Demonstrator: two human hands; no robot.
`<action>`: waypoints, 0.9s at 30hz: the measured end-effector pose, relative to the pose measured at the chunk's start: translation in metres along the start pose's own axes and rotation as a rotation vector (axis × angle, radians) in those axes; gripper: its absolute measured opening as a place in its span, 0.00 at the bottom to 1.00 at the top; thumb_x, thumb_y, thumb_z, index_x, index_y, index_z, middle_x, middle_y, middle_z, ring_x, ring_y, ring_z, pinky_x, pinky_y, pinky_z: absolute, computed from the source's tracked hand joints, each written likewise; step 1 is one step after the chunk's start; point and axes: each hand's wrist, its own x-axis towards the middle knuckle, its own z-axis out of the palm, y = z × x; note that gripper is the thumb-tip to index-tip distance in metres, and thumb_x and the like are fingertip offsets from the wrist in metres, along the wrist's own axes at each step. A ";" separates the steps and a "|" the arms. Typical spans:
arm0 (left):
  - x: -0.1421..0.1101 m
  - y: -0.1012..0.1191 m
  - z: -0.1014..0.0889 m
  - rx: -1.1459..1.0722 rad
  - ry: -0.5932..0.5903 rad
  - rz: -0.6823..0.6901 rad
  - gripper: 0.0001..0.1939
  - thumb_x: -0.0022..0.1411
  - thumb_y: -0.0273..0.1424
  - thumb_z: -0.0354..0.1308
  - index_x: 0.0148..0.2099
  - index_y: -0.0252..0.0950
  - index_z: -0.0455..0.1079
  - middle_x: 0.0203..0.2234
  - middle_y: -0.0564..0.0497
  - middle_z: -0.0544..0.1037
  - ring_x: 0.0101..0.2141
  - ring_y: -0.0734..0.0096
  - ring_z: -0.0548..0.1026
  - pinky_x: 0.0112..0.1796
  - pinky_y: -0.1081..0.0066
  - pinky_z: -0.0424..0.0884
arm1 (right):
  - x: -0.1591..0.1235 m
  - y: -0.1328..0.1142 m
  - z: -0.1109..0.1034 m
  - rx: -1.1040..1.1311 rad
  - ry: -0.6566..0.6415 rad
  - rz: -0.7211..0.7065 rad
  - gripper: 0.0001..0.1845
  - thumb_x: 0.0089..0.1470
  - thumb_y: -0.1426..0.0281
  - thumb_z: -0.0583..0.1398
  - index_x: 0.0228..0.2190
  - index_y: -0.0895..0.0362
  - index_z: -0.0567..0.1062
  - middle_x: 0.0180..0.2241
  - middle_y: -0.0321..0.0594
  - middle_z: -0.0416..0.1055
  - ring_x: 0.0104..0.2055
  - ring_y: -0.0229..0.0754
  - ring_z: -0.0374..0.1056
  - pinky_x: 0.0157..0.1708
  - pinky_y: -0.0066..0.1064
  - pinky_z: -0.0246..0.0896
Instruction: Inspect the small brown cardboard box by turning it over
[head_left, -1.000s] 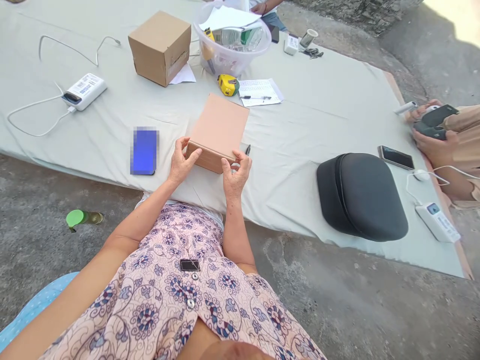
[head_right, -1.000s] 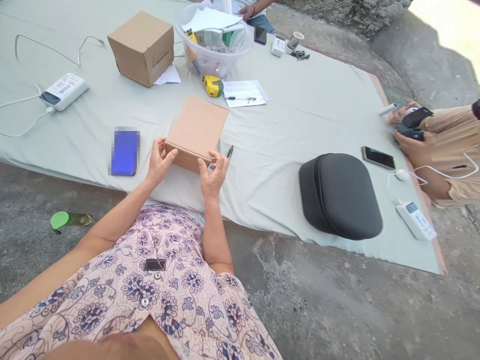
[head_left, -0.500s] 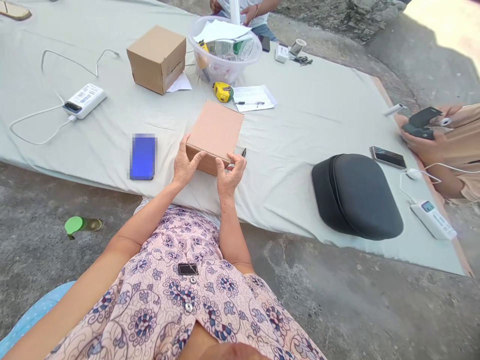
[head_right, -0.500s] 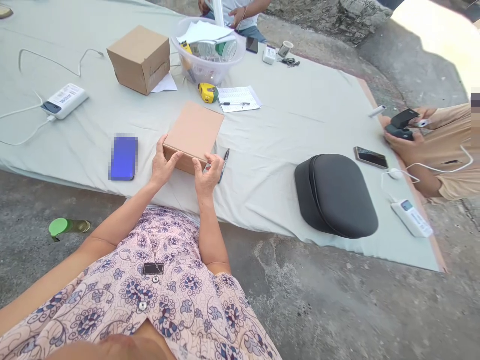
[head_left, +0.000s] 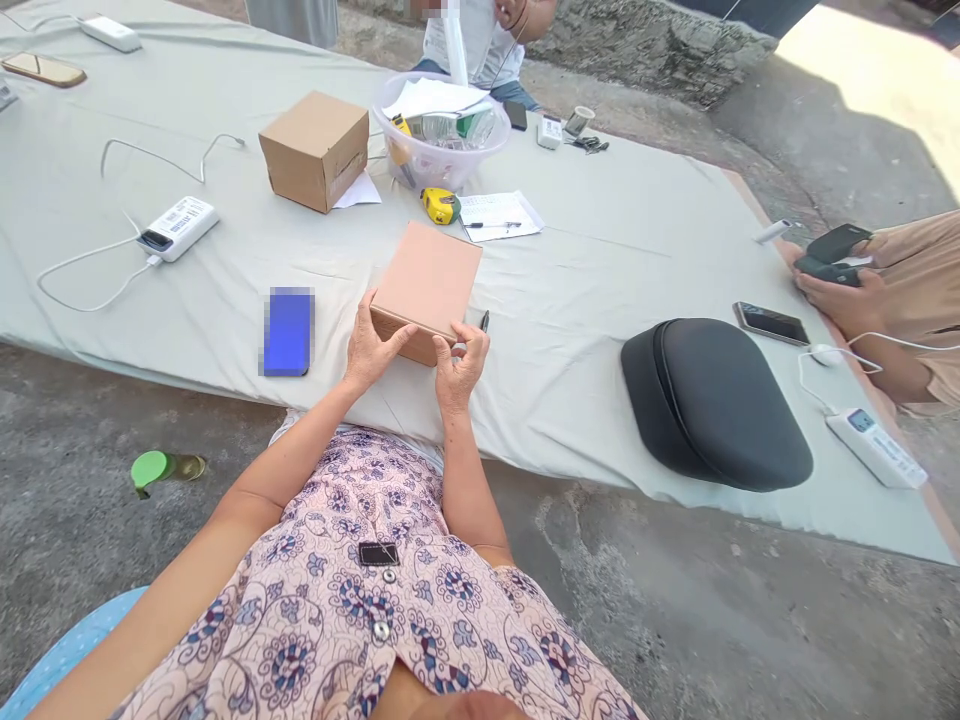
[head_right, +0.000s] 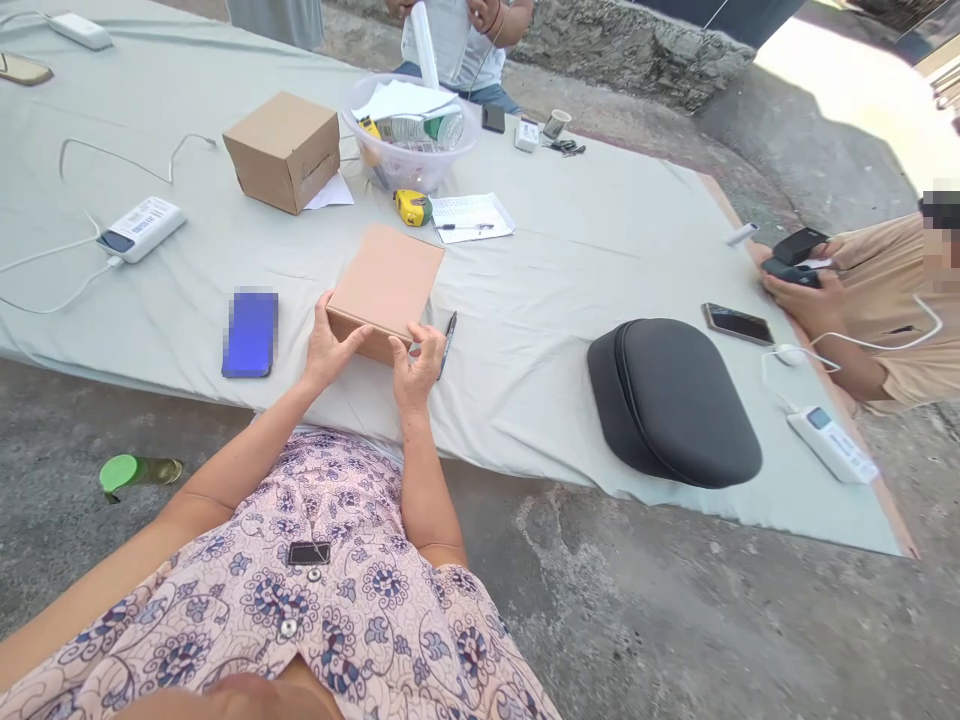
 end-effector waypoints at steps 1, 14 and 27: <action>0.000 -0.001 -0.001 0.000 -0.009 0.008 0.49 0.55 0.58 0.67 0.69 0.43 0.53 0.64 0.39 0.68 0.63 0.50 0.70 0.62 0.54 0.69 | -0.001 0.001 -0.002 0.014 -0.003 -0.021 0.26 0.62 0.46 0.58 0.48 0.54 0.75 0.49 0.47 0.69 0.47 0.43 0.69 0.39 0.32 0.69; -0.006 0.003 -0.006 0.323 -0.033 0.192 0.31 0.70 0.40 0.55 0.72 0.43 0.58 0.76 0.39 0.40 0.75 0.42 0.42 0.72 0.44 0.47 | -0.024 -0.024 -0.002 -0.004 -0.026 -0.118 0.21 0.67 0.54 0.55 0.47 0.53 0.81 0.42 0.46 0.72 0.42 0.42 0.70 0.40 0.34 0.73; -0.007 0.024 -0.003 0.441 -0.057 0.025 0.51 0.47 0.56 0.73 0.67 0.39 0.66 0.74 0.27 0.39 0.73 0.27 0.46 0.64 0.38 0.63 | 0.022 -0.002 -0.016 0.252 -0.391 0.067 0.23 0.56 0.47 0.64 0.38 0.54 0.83 0.32 0.39 0.74 0.36 0.41 0.70 0.39 0.34 0.68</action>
